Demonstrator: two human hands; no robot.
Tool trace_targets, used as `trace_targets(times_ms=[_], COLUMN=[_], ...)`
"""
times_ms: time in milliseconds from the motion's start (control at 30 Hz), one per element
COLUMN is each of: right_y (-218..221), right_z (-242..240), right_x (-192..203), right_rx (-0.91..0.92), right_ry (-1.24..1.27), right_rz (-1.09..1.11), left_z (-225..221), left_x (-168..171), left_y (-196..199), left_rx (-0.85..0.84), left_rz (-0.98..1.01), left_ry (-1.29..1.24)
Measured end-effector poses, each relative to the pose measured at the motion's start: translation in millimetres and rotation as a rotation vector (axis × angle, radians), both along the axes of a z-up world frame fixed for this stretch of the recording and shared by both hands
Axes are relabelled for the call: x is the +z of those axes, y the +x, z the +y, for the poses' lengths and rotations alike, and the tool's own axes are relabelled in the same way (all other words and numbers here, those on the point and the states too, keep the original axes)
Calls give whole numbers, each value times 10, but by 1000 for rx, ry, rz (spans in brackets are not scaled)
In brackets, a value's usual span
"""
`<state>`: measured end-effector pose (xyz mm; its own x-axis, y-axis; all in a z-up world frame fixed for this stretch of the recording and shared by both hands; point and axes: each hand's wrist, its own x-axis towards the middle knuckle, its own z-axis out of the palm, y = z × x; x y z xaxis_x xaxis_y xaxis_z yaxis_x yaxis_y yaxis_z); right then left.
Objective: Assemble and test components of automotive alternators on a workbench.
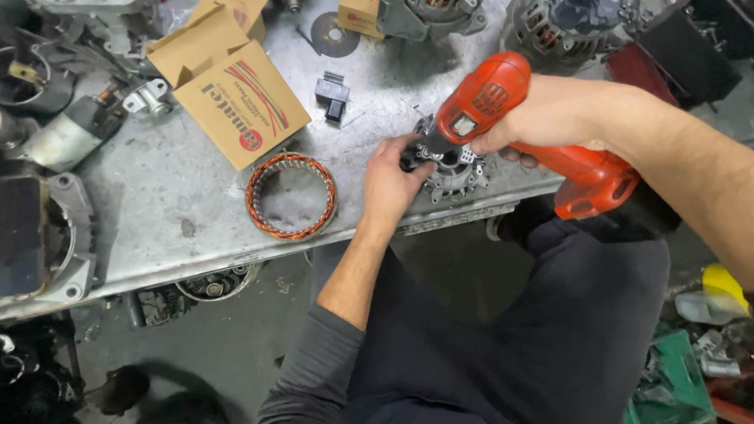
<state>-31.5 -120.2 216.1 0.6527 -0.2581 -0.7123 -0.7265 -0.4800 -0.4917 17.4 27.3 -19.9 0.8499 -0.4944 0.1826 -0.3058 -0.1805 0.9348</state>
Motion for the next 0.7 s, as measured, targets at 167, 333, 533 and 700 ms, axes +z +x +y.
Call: trace_targets(times_ms=[167, 333, 533, 700], right_y=[79, 111, 146, 159], right_z=[64, 51, -49, 9], right_x=[82, 83, 50, 71], right_rx=[78, 168, 181, 238], right_ry=[-95, -70, -39, 6], right_rz=[17, -69, -40, -58], left_z=[-60, -30, -50, -43], left_x=[-172, 63, -137, -107], left_y=[45, 85, 122, 131], left_rx=[-2, -5, -15, -17], left_rz=[-10, 129, 157, 151], left_ry=[-46, -34, -15, -19])
